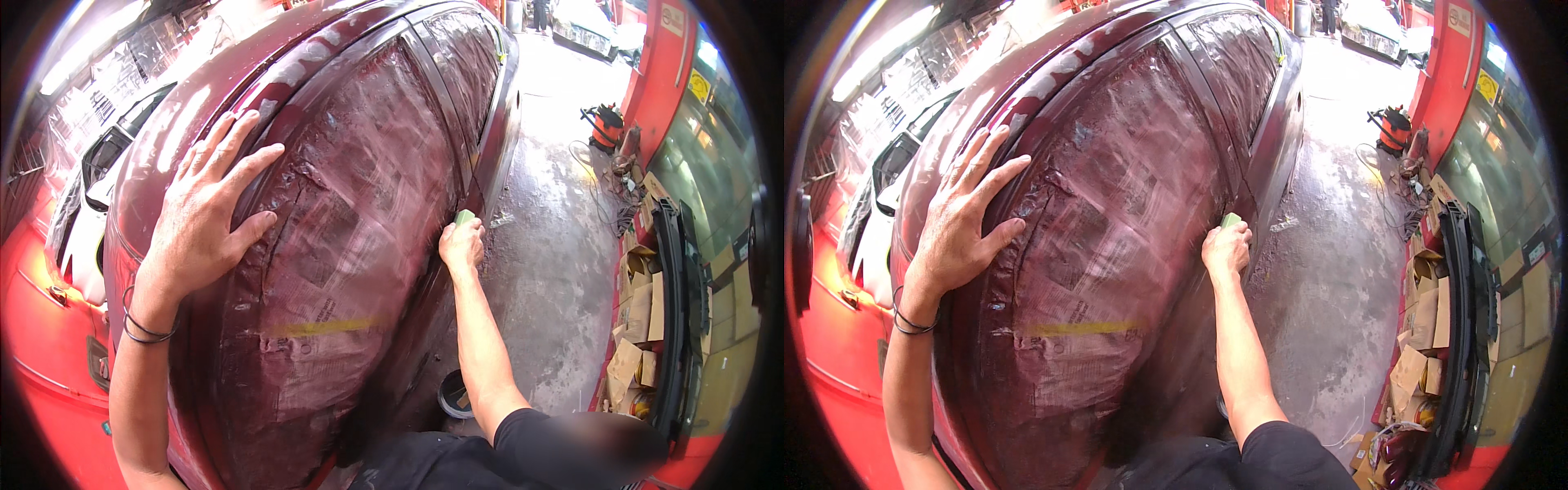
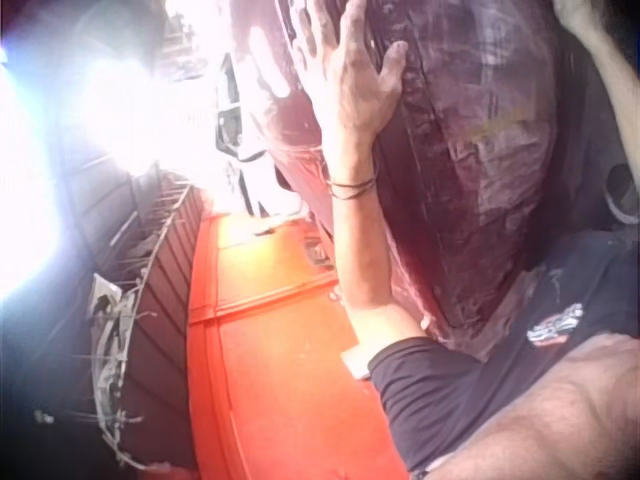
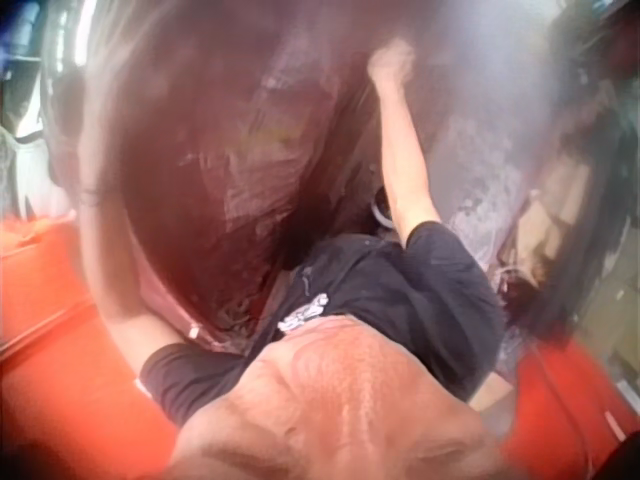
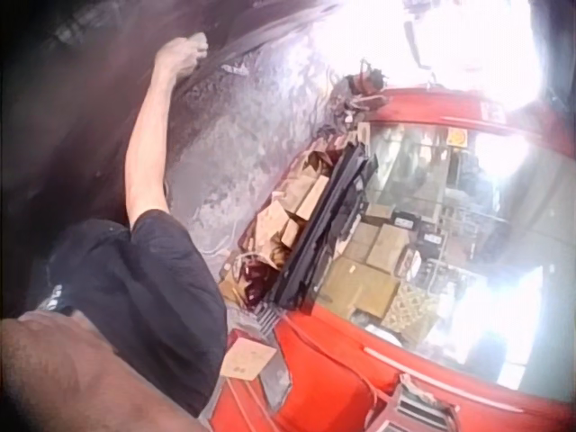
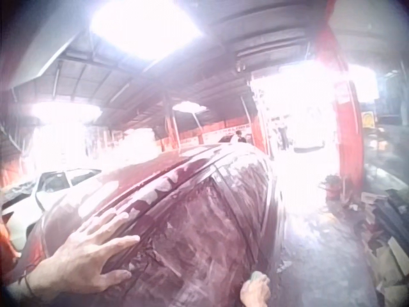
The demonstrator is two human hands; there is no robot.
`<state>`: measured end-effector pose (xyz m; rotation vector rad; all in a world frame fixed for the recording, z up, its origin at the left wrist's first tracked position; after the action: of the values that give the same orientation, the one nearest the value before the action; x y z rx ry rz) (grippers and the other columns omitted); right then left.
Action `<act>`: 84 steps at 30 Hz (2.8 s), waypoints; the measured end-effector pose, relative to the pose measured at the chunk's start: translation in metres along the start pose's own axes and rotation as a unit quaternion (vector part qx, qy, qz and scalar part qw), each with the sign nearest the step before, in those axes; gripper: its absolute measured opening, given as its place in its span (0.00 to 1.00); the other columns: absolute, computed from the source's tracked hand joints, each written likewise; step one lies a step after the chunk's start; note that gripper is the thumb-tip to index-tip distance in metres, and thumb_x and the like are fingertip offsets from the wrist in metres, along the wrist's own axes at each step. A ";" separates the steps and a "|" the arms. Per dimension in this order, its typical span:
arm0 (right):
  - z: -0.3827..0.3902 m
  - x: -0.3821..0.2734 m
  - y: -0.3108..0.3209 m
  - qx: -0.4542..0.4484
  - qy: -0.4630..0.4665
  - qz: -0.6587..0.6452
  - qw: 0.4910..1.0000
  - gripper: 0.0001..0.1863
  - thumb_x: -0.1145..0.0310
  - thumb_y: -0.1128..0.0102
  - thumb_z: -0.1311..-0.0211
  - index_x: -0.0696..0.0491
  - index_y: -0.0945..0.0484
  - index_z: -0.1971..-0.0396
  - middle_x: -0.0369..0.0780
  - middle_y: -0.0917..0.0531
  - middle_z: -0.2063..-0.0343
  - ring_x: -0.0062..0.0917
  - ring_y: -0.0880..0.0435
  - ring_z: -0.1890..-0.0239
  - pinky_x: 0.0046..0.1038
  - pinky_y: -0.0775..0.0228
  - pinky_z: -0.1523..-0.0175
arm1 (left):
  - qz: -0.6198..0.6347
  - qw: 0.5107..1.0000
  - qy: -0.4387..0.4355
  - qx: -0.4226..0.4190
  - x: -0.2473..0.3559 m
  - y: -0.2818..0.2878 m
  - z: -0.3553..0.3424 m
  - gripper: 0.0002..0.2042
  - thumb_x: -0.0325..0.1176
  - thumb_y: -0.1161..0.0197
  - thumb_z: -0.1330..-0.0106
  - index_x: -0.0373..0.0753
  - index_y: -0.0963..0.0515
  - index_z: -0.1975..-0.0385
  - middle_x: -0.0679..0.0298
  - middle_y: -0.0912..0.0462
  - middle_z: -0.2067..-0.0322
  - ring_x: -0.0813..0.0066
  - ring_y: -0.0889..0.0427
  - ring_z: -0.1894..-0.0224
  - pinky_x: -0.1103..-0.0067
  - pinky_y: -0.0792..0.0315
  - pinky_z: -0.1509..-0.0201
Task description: The person retrieves a sanding block and sandpaper from a storage shelf, tears a piece of sandpaper, and attaches it to the block. They then walk to a maroon car and sand the surface of the driver's side door with the sanding block, dipping it into a bucket of water periodically.
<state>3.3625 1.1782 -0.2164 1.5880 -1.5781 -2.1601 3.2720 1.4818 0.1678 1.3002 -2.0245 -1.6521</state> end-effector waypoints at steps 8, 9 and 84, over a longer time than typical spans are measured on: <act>-0.072 0.012 0.005 0.033 0.037 0.003 0.999 0.32 0.55 0.39 0.30 0.68 0.33 0.42 0.61 0.19 0.46 0.54 0.12 0.47 0.51 0.17 0.43 | 0.019 1.000 0.006 -0.009 0.005 -0.001 -0.009 0.36 0.34 0.24 0.42 0.46 0.24 0.29 0.54 0.40 0.19 0.49 0.46 0.16 0.56 0.46 0.16; -0.054 0.016 -0.002 0.056 0.040 -0.014 0.997 0.32 0.54 0.39 0.29 0.68 0.33 0.42 0.62 0.20 0.47 0.55 0.13 0.48 0.51 0.17 0.44 | 0.015 1.000 0.010 -0.011 0.004 0.000 -0.007 0.36 0.34 0.24 0.42 0.46 0.24 0.29 0.54 0.40 0.20 0.49 0.46 0.16 0.56 0.46 0.16; 0.092 0.067 0.001 0.045 0.230 -0.304 0.923 0.22 0.63 0.32 0.30 0.60 0.25 0.44 0.52 0.16 0.54 0.49 0.14 0.50 0.46 0.20 0.45 | -0.101 0.992 0.026 -0.072 0.021 0.000 -0.014 0.40 0.29 0.26 0.43 0.44 0.29 0.25 0.49 0.43 0.19 0.44 0.48 0.16 0.55 0.50 0.14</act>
<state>3.2628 1.2049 -0.2655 2.6446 -1.1467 -1.7025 3.2689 1.4573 0.1651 1.5188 -1.7574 -1.7929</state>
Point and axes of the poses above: each hand's wrist, its own z-axis away from the middle knuckle, its own y-axis out of the back of the hand, x = y × z, the point moved 9 cm from there along -z, towards the middle knuckle
